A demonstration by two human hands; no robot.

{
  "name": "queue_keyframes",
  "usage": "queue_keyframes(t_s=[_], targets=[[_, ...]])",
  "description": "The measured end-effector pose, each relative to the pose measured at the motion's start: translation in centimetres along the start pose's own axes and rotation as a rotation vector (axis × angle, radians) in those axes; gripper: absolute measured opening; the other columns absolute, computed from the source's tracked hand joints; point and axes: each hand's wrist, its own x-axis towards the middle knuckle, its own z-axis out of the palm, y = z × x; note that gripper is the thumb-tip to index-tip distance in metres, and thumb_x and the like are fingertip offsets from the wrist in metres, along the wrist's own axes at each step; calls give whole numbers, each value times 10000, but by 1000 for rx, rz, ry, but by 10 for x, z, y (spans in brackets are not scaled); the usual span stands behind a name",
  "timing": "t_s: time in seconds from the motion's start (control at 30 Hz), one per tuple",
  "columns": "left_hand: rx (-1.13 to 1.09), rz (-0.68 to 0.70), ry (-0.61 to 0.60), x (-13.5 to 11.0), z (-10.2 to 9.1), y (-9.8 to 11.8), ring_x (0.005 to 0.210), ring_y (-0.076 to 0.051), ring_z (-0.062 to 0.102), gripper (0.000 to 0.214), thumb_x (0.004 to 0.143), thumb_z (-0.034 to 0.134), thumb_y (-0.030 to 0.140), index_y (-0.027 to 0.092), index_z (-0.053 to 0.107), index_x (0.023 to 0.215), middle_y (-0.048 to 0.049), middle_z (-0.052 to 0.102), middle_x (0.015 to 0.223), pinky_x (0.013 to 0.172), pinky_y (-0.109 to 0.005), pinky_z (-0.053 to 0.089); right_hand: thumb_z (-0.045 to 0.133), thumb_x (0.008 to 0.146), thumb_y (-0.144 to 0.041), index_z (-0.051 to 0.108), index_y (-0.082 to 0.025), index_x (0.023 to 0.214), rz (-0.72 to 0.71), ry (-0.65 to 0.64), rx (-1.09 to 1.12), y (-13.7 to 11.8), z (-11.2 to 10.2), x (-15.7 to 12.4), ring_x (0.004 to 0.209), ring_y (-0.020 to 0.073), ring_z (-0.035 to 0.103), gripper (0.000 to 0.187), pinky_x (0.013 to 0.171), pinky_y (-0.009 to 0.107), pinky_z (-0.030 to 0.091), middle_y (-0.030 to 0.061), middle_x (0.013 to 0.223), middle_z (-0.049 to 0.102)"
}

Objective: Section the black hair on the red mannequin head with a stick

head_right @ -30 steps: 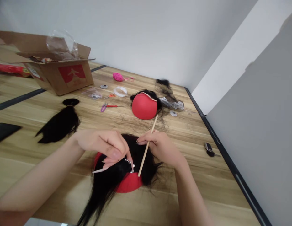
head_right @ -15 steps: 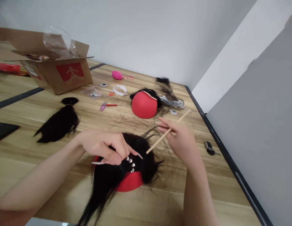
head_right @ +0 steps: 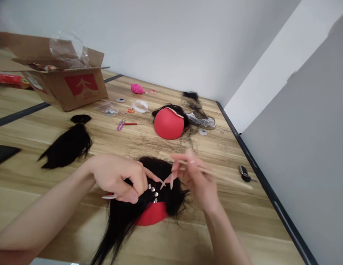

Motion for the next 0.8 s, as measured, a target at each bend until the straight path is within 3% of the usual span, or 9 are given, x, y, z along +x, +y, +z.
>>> queue_keyframes(t_s=[0.03, 0.1, 0.23, 0.3, 0.4, 0.5, 0.63, 0.7, 0.8], targets=[[-1, 5, -62, 0, -1, 1, 463, -102, 587, 365, 859, 610, 190, 201, 537, 501, 76, 584, 445, 1120, -324, 421, 675, 873, -457, 664, -230, 793, 33, 1, 40, 9, 6, -4, 450, 149, 593, 241, 369, 260, 466, -16, 613, 579], [-8, 18, -208, 1, -2, 3, 494, -96, 593, 394, 915, 526, 170, 197, 514, 522, 75, 590, 467, 1185, -351, 330, 722, 845, -369, 511, -232, 673, 49, 29, 175, 24, 16, -10, 334, 96, 452, 304, 315, 213, 400, -79, 511, 458], [7, -4, -261, 4, -4, 5, 579, -114, 618, 384, 937, 488, 174, 200, 499, 554, 59, 622, 525, 1201, -377, 301, 686, 857, -373, 420, -246, 667, 23, 22, 280, 38, 18, -16, 328, 94, 373, 351, 328, 205, 376, -104, 449, 369], [24, -18, -291, 6, -5, 6, 606, -118, 628, 377, 942, 485, 175, 203, 498, 566, 57, 627, 547, 1211, -376, 278, 658, 879, -366, 427, -245, 681, -3, 28, 271, 40, 15, -20, 351, 100, 385, 327, 355, 211, 382, -92, 454, 394], [43, -10, -323, 6, -5, 7, 618, -119, 632, 374, 939, 483, 146, 204, 493, 571, 55, 625, 569, 1219, -370, 251, 606, 926, -360, 464, -242, 711, -48, 35, 237, 42, 13, -28, 400, 106, 406, 284, 462, 260, 491, -74, 488, 445], [42, 1, -264, 5, -5, 10, 621, -124, 638, 369, 907, 519, 114, 206, 505, 550, 52, 641, 583, 1214, -384, 258, 562, 962, -350, 512, -237, 721, -87, 37, 133, 44, 13, -37, 445, 115, 442, 270, 647, 364, 587, -58, 524, 484], [41, -44, -267, 3, -5, 11, 647, -129, 640, 372, 912, 522, 139, 208, 493, 548, 49, 647, 589, 1228, -378, 210, 577, 960, -291, 620, -226, 756, -124, 41, -53, 45, 13, -42, 518, 127, 529, 218, 791, 405, 595, -34, 588, 539], [30, -52, -291, 3, -5, 11, 654, -127, 633, 371, 918, 510, 143, 208, 479, 554, 50, 636, 587, 1231, -355, 191, 614, 938, -267, 652, -220, 756, -156, 62, -142, 46, 13, -42, 584, 143, 582, 192, 781, 376, 591, -18, 613, 565], [26, -52, -304, 3, -5, 11, 656, -124, 629, 370, 915, 507, 136, 210, 476, 553, 53, 634, 598, 1237, -345, 165, 636, 924, -241, 642, -214, 748, -176, 103, -216, 47, 13, -43, 535, 124, 571, 178, 591, 279, 546, -12, 635, 602]])
